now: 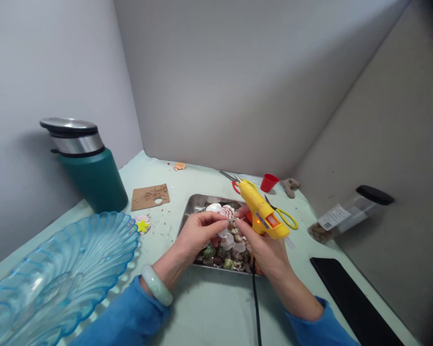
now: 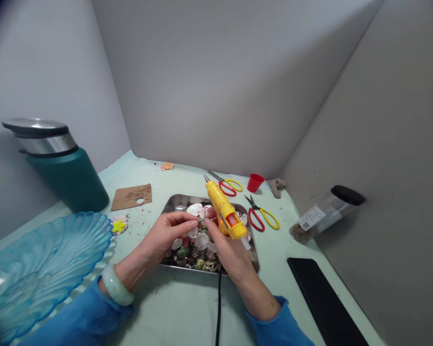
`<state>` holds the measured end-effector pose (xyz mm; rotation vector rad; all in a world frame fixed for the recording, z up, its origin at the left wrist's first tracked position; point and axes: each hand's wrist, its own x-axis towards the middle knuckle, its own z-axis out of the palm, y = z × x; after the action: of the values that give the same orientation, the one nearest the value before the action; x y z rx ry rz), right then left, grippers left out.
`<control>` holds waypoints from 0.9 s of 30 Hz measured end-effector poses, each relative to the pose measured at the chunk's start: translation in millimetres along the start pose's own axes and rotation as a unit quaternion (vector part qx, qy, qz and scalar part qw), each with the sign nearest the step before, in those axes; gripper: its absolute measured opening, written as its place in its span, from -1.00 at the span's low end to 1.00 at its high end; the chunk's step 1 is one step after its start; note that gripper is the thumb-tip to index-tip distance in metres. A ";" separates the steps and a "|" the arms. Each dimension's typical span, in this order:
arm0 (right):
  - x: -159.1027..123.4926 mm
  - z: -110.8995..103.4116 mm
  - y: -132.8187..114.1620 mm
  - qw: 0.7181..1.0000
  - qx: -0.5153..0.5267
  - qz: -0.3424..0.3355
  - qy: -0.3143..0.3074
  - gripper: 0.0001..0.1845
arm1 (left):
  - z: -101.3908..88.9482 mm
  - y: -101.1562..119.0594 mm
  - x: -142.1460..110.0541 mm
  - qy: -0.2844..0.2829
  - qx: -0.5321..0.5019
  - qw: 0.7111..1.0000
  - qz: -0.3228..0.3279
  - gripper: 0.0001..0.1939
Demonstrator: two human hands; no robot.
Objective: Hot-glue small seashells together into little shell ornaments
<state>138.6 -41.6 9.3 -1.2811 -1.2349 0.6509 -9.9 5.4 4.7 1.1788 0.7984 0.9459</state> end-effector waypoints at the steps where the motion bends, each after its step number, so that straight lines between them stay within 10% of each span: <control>1: 0.7 -0.8 -0.7 1.000 0.000 0.005 0.001 -0.78 | 0.4 0.6 0.1 0.016 0.007 1.000 0.006 -0.73; 8: 2.2 -23.8 6.3 0.998 -0.047 0.018 -0.030 -0.72 | -0.3 0.7 1.3 0.148 0.074 0.984 0.060 -0.74; 12: -0.2 -38.0 17.7 0.983 -0.141 -0.097 -0.069 -0.90 | -3.0 -3.7 1.3 0.193 0.140 0.963 0.123 -0.80; 27: 1.5 -40.7 27.7 0.894 -0.254 -0.344 -0.136 -0.81 | -4.7 -11.0 3.3 0.212 0.198 0.945 0.152 -0.79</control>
<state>183.7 -47.6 -9.5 -1.0576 -2.0476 -0.0295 -10.8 9.0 -7.1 1.4990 1.2145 1.3663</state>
